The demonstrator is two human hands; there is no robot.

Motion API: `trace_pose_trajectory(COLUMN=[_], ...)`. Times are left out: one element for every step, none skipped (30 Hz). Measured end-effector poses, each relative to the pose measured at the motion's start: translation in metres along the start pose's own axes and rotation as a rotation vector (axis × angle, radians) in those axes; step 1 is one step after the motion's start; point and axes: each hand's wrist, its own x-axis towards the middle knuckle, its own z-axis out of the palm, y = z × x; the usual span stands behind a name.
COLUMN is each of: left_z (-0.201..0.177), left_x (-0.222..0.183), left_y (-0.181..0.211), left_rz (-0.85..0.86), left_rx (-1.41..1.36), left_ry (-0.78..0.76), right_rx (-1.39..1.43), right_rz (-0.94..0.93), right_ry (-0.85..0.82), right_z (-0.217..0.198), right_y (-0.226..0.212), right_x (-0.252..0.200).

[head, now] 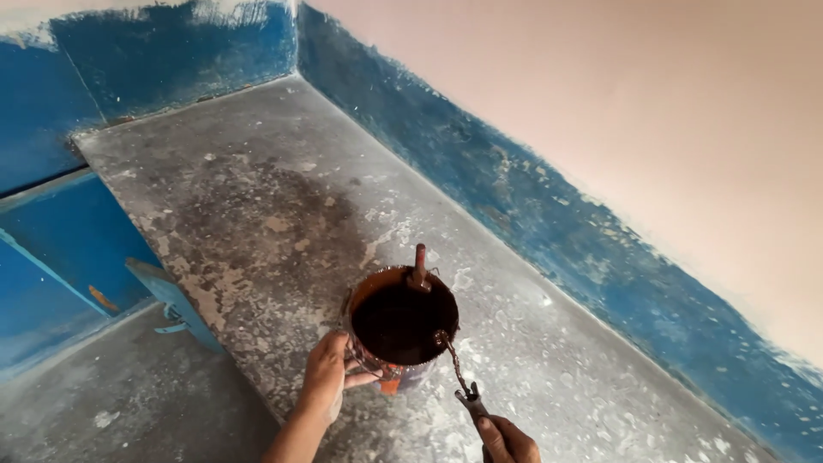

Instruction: The person stirs brown paint in a bucket with a stick, dips a paint roller into the bucket, and rolls a horizontal band of brown paint along the lower wall above a blue stripe, working along the wall toward the corner.

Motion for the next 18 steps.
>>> trace_pose_trajectory(left_z=[-0.008,-0.011,-0.015,-0.02,-0.026,-0.031,-0.035,-0.04,-0.048,-0.055,-0.061,-0.066,-0.071,-0.078,-0.085,-0.092,-0.091,-0.091], left_x=[0.011,0.015,0.019,0.022,0.028,0.034,0.042,0.052,0.061,0.07,0.075,0.079,0.084,0.095,0.107,0.118,0.118,0.119], left_y=[0.001,0.015,0.028,0.041,0.05,0.06,0.072,0.076,0.08,0.084,0.089,0.095,0.102,0.097,0.092,0.086,0.087,0.088], left_rz=[0.035,0.032,0.053,0.072,0.068,0.078,0.095,0.099,0.09,0.081,0.084,0.083,0.083,0.087,0.102,0.117,0.118,0.116], left_rx=[-0.023,-0.026,-0.002,0.022,0.019,0.066,0.112,0.107,0.1,0.093,0.087,0.098,0.108,0.101,0.093,0.085,0.08,0.091], left_ry=[-0.003,-0.001,-0.021,-0.042,-0.039,-0.042,-0.048,-0.048,-0.026,-0.004,0.003,-0.005,-0.014,-0.008,-0.038,-0.067,-0.062,-0.08], right_rx=[0.024,0.021,0.017,0.013,0.009,0.028,0.048,0.044,0.049,0.053,0.048,0.042,0.036,0.03,0.074,0.117,0.112,0.167], right_rz=[0.008,0.009,0.049,0.089,0.092,0.136,0.17,0.165,0.185,0.205,0.203,0.199,0.193,0.189,0.159,0.129,0.127,0.087], right_ry=[-0.013,-0.015,-0.034,-0.053,-0.055,-0.084,-0.111,-0.113,-0.135,-0.158,-0.164,-0.17,-0.175,-0.181,-0.173,-0.165,-0.169,-0.144], right_z=[0.007,0.018,0.029,0.04,0.053,0.065,0.078,0.086,0.095,0.105,0.112,0.119,0.126,0.131,0.135,0.14,0.14,0.14], right_y=[-0.008,-0.033,-0.057,-0.081,-0.089,-0.096,-0.106,-0.12,-0.133,-0.146,-0.156,-0.166,-0.177,-0.185,-0.193,-0.201,-0.208,-0.214], right_x=[0.0,-0.005,-0.012,-0.019,-0.019,-0.019,-0.015,-0.012,-0.011,-0.01,-0.009,-0.009,-0.008,-0.006,-0.006,-0.005,-0.009,-0.012])
